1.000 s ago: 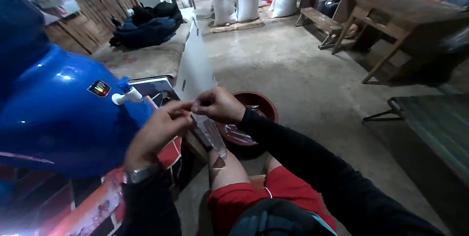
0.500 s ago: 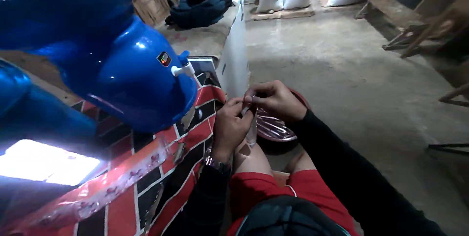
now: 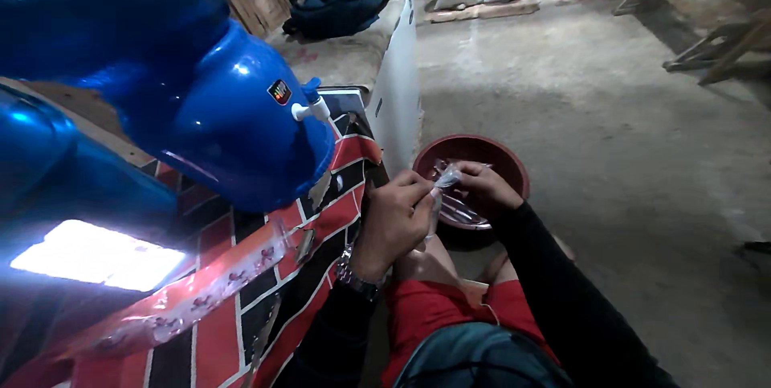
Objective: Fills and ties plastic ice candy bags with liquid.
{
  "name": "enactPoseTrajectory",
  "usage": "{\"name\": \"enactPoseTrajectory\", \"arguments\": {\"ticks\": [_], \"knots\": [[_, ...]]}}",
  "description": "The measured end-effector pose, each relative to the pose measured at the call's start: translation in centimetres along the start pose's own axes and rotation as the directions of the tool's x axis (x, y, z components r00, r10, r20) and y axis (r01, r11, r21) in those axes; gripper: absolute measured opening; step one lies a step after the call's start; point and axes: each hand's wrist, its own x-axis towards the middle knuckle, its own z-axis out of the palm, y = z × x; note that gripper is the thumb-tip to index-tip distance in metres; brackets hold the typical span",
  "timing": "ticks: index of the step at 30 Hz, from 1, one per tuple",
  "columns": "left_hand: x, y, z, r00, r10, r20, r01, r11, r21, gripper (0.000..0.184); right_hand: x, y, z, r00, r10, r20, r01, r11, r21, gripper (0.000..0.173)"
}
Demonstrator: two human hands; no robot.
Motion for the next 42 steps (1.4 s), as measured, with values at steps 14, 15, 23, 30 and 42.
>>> {"name": "enactPoseTrajectory", "arguments": {"ticks": [14, 15, 23, 30, 42], "knots": [[-1.4, -4.3, -6.3, 0.989, 0.001, -0.149, 0.026, 0.983, 0.181, 0.014, -5.2, 13.5, -0.2, 0.903, 0.43, 0.027, -0.414, 0.848, 0.331, 0.052], [-1.8, -5.1, -6.2, 0.983, -0.036, -0.178, 0.081, 0.964, 0.252, 0.015, -5.6, 13.0, -0.6, 0.946, 0.322, -0.044, -0.306, 0.926, 0.22, 0.043], [-2.1, -8.5, -3.2, 0.906, -0.367, -0.212, 0.385, 0.922, 0.047, 0.021, -4.0, 16.8, 3.0, 0.991, -0.011, -0.134, -0.072, 0.8, -0.596, 0.072], [-1.6, -9.2, 0.5, 0.914, -0.405, 0.032, 0.361, 0.775, -0.518, 0.027, -3.3, 17.7, 4.7, 0.996, 0.089, 0.005, -0.061, 0.728, -0.682, 0.057], [-0.8, -8.6, 1.3, 0.967, -0.105, 0.233, 0.193, 0.898, -0.396, 0.022, 2.5, -0.2, 4.7, 0.976, -0.196, 0.098, 0.203, 0.977, -0.067, 0.018]]}}
